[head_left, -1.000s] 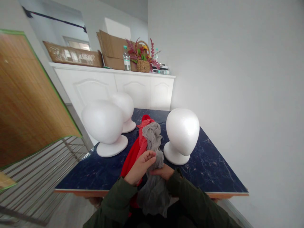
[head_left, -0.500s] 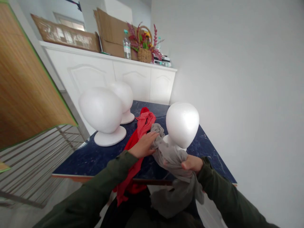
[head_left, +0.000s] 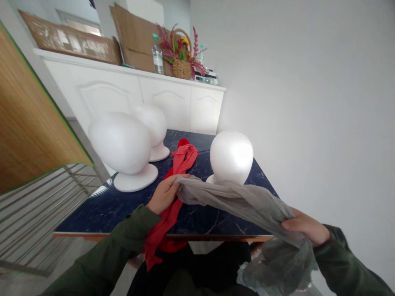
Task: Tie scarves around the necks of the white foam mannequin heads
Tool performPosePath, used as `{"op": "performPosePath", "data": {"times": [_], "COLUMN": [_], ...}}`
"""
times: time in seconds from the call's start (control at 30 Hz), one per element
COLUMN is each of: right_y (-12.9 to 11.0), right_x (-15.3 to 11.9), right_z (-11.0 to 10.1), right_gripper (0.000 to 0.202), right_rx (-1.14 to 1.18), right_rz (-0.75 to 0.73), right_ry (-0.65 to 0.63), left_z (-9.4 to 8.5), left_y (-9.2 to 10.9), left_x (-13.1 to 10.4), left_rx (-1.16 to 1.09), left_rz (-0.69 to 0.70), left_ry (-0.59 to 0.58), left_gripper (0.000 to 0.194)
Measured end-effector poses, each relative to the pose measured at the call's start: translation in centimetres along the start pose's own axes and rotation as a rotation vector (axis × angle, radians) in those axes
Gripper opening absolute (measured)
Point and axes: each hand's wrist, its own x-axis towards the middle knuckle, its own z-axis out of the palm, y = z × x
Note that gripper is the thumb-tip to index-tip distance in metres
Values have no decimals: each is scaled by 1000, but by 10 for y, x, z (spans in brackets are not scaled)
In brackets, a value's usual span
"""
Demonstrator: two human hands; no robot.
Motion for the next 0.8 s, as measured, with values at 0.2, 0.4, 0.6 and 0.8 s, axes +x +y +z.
{"op": "performPosePath", "data": {"times": [0.2,0.4,0.6,0.8], "right_y": [6,23,14,-2], "right_x": [14,15,3,-2], "right_z": [-12,-30,-35,-35], "right_gripper": [53,31,36,29], "right_rx": [-418,-717,-503,-596], "right_rz": [7,39,-16,-161], "right_ry": [35,272,456,526], "left_z": [-17,-29,11,-11], "left_y": [32,49,33,24], "left_x": [2,-17,-75,-72], "left_rx": [-65,226,323,-652], "left_rz": [-149,-47,-82,-418], "left_ry": [104,-710,-1129,-605], "left_gripper": [38,25,13,31]}}
